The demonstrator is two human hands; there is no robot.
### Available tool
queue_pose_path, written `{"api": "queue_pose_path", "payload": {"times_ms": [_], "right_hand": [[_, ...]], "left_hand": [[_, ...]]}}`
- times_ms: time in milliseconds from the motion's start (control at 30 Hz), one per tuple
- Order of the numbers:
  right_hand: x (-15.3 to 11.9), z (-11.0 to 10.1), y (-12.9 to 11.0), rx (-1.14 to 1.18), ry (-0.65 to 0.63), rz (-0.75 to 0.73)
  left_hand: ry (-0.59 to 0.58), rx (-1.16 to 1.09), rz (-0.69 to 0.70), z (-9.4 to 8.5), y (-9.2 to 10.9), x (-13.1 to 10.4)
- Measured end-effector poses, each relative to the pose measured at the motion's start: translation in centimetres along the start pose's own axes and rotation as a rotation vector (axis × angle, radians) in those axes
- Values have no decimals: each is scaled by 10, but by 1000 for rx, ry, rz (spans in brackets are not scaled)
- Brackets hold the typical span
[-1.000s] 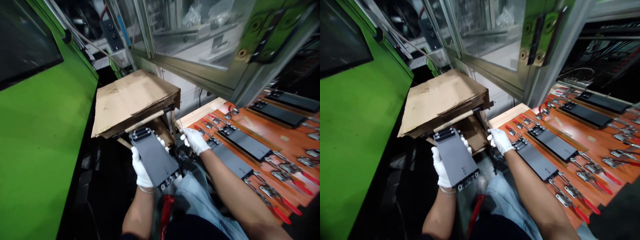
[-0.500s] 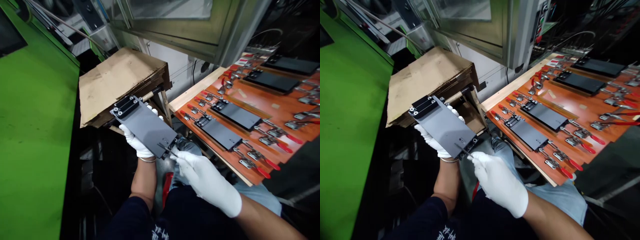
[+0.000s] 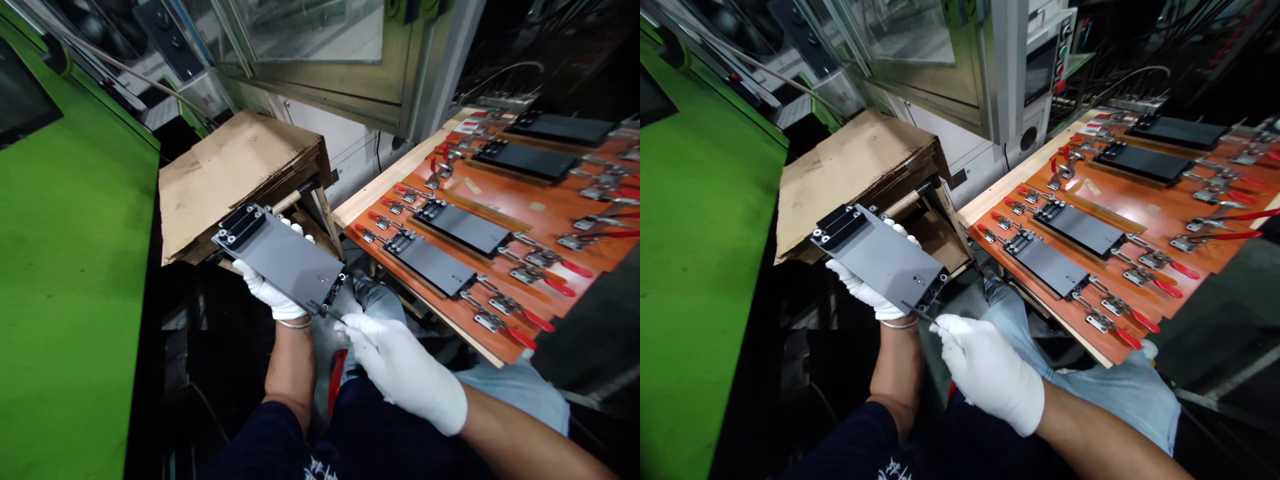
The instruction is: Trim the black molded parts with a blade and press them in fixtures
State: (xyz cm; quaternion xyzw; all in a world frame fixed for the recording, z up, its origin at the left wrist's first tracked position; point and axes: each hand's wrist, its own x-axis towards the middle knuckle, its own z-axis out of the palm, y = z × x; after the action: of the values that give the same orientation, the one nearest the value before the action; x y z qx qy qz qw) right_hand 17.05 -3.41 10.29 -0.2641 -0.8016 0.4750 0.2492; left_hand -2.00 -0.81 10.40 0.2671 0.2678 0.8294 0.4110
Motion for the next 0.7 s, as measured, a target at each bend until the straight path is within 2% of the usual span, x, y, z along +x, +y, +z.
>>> {"api": "queue_pose_path", "payload": {"times_ms": [167,300,367,567,700], "right_hand": [[5,3,3,-49,70,-21],[5,9,-1,-99,-22,-37],[3,10,-5,-76,-30,-26],[1,7,-5,8,76,18],[5,3,6,-44,78,-48]], "left_hand": [[-3,-38,17,3,1,-3],[-12,-85,11,0,0,-3],[-13,-89,8,-2,0,-2],[-23,-75,-4,-1,3,-3],[-29,-37,-14,3,4,-5]]}}
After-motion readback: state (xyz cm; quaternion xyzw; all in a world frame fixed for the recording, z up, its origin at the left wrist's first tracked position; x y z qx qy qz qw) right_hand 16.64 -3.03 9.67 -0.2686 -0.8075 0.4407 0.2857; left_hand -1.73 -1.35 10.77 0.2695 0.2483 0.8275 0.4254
